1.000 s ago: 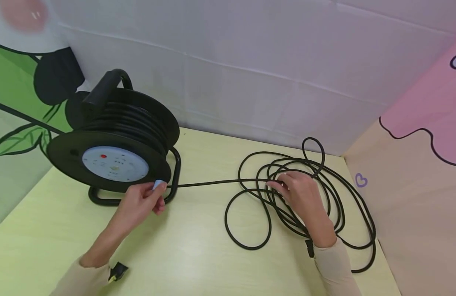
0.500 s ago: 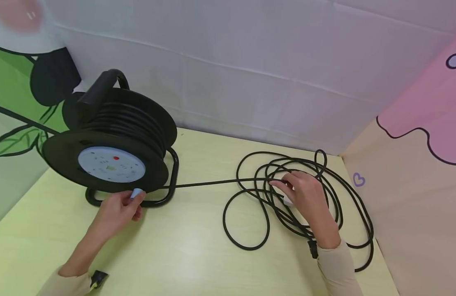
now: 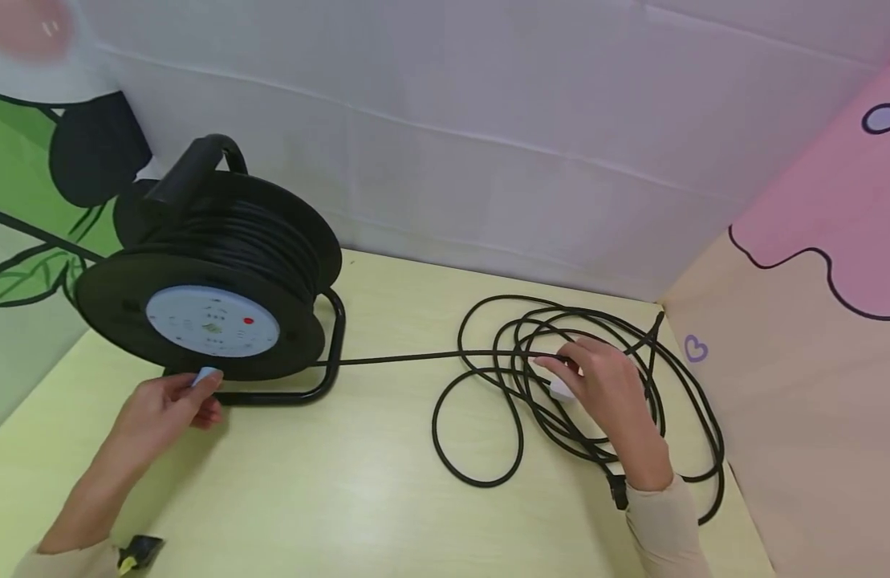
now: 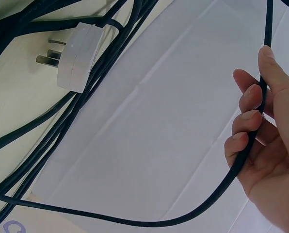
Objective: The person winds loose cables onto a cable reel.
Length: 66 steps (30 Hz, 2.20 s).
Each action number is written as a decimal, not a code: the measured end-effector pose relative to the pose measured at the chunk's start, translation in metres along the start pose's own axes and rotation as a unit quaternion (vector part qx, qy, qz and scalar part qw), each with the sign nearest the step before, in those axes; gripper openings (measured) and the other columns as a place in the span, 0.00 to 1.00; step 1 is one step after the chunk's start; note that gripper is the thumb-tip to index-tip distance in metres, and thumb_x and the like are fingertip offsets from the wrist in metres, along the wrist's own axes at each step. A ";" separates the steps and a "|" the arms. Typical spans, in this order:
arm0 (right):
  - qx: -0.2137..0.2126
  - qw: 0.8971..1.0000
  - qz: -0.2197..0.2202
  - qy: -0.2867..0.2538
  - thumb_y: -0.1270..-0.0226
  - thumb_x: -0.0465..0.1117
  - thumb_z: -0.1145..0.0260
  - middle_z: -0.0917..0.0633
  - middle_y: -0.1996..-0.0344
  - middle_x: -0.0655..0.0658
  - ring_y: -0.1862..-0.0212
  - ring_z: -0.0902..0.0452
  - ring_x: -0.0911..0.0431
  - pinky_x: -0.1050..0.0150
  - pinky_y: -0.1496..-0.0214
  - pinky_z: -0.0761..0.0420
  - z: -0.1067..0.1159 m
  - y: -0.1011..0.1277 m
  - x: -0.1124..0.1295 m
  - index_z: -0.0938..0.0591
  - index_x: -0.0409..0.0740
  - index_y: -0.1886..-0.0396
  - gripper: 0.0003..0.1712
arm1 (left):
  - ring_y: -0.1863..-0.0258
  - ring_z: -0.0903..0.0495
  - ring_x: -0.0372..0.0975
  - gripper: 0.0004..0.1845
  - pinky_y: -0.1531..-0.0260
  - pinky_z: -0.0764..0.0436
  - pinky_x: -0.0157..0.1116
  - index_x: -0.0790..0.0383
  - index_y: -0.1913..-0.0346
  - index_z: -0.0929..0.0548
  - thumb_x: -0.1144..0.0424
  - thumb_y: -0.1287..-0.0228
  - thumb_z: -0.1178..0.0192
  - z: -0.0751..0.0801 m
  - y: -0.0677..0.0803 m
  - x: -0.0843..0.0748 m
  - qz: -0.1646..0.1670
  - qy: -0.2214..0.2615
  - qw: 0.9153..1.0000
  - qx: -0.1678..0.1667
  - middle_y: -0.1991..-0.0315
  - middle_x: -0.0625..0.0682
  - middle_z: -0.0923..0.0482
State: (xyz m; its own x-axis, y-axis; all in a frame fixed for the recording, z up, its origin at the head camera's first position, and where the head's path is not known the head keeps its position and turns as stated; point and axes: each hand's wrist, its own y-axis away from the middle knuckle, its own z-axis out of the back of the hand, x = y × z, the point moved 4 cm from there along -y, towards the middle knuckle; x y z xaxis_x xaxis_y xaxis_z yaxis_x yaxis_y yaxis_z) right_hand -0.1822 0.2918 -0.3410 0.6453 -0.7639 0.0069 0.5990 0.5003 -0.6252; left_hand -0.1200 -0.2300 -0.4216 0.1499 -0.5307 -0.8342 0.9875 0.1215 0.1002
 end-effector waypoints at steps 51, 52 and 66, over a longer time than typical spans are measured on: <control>0.041 0.997 -0.043 -0.054 0.27 0.68 0.46 0.22 0.79 0.57 0.78 0.34 0.66 0.73 0.78 0.35 -0.009 0.010 -0.003 0.12 0.43 0.69 0.35 | 0.81 0.15 0.41 0.11 0.74 0.13 0.34 0.67 0.63 0.09 0.61 0.30 0.33 0.069 0.004 -0.113 -0.076 0.418 0.903 -0.066 0.76 0.55 0.14; 0.041 0.997 -0.044 -0.058 0.27 0.67 0.45 0.21 0.79 0.57 0.78 0.34 0.66 0.73 0.78 0.35 -0.008 0.009 -0.004 0.12 0.43 0.68 0.34 | 0.81 0.15 0.41 0.11 0.74 0.13 0.33 0.67 0.63 0.09 0.60 0.30 0.32 0.067 0.004 -0.116 -0.080 0.412 0.905 -0.069 0.76 0.55 0.14; 0.048 0.993 -0.053 -0.095 0.32 0.47 0.26 0.24 0.79 0.58 0.77 0.36 0.66 0.75 0.75 0.36 -0.004 0.005 -0.002 0.13 0.43 0.67 0.12 | 0.80 0.15 0.40 0.22 0.71 0.13 0.31 0.76 0.55 0.16 0.54 0.25 0.38 0.032 0.010 -0.149 -0.114 0.265 0.954 -0.086 0.77 0.50 0.16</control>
State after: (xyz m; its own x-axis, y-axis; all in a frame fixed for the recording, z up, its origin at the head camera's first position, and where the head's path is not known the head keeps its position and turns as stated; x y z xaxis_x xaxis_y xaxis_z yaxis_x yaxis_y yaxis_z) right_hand -0.1829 0.2940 -0.3474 0.6484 -0.7284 0.2213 0.7048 0.4646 -0.5361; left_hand -0.1313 -0.1765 -0.2788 -0.1575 -0.0663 -0.9853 0.9622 0.2143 -0.1683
